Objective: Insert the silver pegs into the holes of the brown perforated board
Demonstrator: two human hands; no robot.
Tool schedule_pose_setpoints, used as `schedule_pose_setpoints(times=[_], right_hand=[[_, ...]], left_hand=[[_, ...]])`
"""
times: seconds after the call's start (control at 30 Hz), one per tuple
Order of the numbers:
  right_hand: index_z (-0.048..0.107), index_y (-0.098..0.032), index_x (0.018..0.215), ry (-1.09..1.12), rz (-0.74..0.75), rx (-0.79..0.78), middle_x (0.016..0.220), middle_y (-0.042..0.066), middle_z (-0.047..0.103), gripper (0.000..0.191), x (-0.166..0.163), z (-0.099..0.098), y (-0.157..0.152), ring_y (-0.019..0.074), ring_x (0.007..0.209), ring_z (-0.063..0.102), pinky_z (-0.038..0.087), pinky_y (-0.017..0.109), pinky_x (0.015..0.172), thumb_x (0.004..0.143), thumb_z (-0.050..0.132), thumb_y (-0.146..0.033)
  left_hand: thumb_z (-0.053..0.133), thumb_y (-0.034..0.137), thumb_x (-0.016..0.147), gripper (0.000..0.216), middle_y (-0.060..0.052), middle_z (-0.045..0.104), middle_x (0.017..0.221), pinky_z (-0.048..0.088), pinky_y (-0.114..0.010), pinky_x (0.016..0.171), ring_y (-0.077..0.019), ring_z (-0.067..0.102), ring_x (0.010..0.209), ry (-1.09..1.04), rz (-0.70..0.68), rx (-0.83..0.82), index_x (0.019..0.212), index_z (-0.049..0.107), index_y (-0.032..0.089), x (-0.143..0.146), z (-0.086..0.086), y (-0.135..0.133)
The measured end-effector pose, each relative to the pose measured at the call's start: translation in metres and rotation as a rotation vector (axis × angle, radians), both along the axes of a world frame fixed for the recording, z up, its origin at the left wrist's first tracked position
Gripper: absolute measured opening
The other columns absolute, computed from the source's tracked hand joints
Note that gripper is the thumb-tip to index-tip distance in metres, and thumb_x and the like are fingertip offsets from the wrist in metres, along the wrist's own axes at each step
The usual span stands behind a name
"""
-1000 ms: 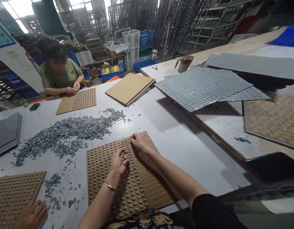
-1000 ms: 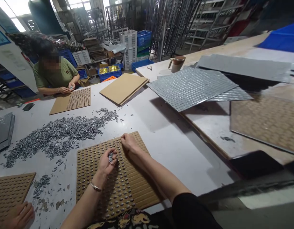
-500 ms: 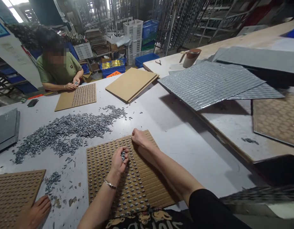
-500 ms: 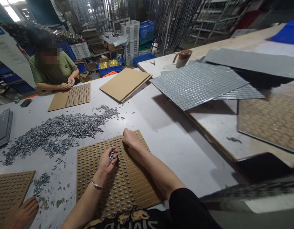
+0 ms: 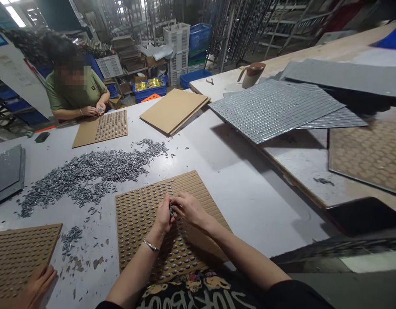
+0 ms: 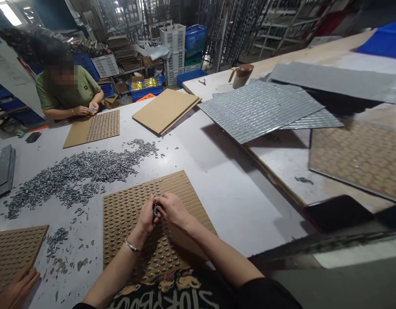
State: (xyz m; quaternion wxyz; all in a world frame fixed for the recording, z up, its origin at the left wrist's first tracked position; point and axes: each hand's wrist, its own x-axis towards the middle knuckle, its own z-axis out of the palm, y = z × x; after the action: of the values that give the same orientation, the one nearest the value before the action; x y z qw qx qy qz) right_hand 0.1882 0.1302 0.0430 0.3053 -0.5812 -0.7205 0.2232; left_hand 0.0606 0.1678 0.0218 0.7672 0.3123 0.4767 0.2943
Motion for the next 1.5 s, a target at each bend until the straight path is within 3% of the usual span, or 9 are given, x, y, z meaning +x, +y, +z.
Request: schedule_pose_setpoints(times=[0.2,0.43,0.6,0.87,0.93,1.1,1.4,1.5], right_hand=[[0.070,-0.021,0.095,0.215,-0.099,-0.007,0.085,0.004,0.065,0.016,0.007,-0.005,-0.006,0.0155,0.079,0.059,0.045,0.027,0.073,0.090,0.056,-0.017],[0.069,-0.019,0.087,0.312,-0.197,-0.024,0.079,0.001,0.068,0.011,0.005,-0.014,-0.006,0.0147,0.073,0.060,0.044,0.025,0.069,0.084,0.059,-0.014],[0.070,-0.020,0.082,0.401,-0.208,-0.072,0.076,0.000,0.069,0.011,0.003,-0.012,-0.003,0.0137,0.071,0.061,0.043,0.024,0.066,0.082,0.060,-0.017],[0.067,-0.014,0.082,0.743,-0.243,-0.280,0.072,0.001,0.066,0.015,0.007,-0.018,0.014,0.0125,0.062,0.056,0.043,0.022,0.057,0.077,0.059,-0.026],[0.066,-0.014,0.083,0.693,-0.277,-0.296,0.071,0.001,0.065,0.016,0.013,-0.023,0.027,0.0124,0.061,0.056,0.043,0.022,0.056,0.076,0.056,-0.025],[0.065,-0.016,0.080,0.276,-0.405,-0.245,0.074,0.002,0.066,0.015,0.025,-0.028,0.064,0.0129,0.063,0.056,0.041,0.023,0.060,0.078,0.050,-0.016],[0.065,-0.016,0.075,0.053,-0.399,-0.277,0.073,0.007,0.066,0.016,0.018,-0.038,0.088,0.0165,0.065,0.055,0.037,0.026,0.064,0.083,0.052,-0.018],[0.065,-0.015,0.087,0.035,-0.443,-0.262,0.084,0.010,0.068,0.015,0.016,-0.037,0.087,0.0185,0.074,0.057,0.038,0.026,0.068,0.084,0.051,-0.016]], left_hand=[[0.071,0.052,0.071,0.040,0.007,0.049,0.051,0.018,-0.015,0.030,-0.0040,0.038,0.034,-0.104,-0.042,-0.025,0.077,0.053,0.016,0.001,-0.004,0.000],[0.075,0.045,0.069,0.039,0.004,0.055,0.064,0.015,-0.012,0.031,-0.0017,0.038,0.040,-0.092,-0.133,-0.037,0.080,0.052,0.015,-0.012,-0.007,0.005],[0.080,0.042,0.064,0.042,0.003,0.056,0.066,0.017,-0.011,0.033,-0.0013,0.038,0.042,-0.090,-0.079,-0.020,0.080,0.051,0.015,-0.017,-0.004,0.006],[0.083,0.029,0.060,0.037,0.002,0.057,0.068,0.018,-0.012,0.033,-0.0011,0.039,0.044,-0.134,0.039,-0.016,0.078,0.054,0.013,-0.015,-0.004,0.010],[0.083,0.027,0.058,0.037,0.002,0.056,0.070,0.017,-0.011,0.033,-0.0003,0.037,0.044,-0.151,0.067,-0.037,0.077,0.053,0.013,-0.016,-0.006,0.012],[0.084,0.020,0.056,0.040,0.001,0.055,0.071,0.018,-0.011,0.033,-0.0007,0.039,0.046,-0.169,0.100,-0.066,0.083,0.056,0.012,-0.021,-0.009,0.013],[0.084,0.021,0.060,0.036,0.001,0.055,0.070,0.019,-0.011,0.033,-0.0009,0.038,0.045,-0.190,0.105,-0.079,0.082,0.056,0.012,-0.027,-0.013,0.015],[0.083,0.019,0.060,0.035,0.001,0.055,0.070,0.020,-0.011,0.033,-0.0016,0.039,0.046,-0.202,0.115,-0.080,0.083,0.057,0.012,-0.026,-0.012,0.017]])
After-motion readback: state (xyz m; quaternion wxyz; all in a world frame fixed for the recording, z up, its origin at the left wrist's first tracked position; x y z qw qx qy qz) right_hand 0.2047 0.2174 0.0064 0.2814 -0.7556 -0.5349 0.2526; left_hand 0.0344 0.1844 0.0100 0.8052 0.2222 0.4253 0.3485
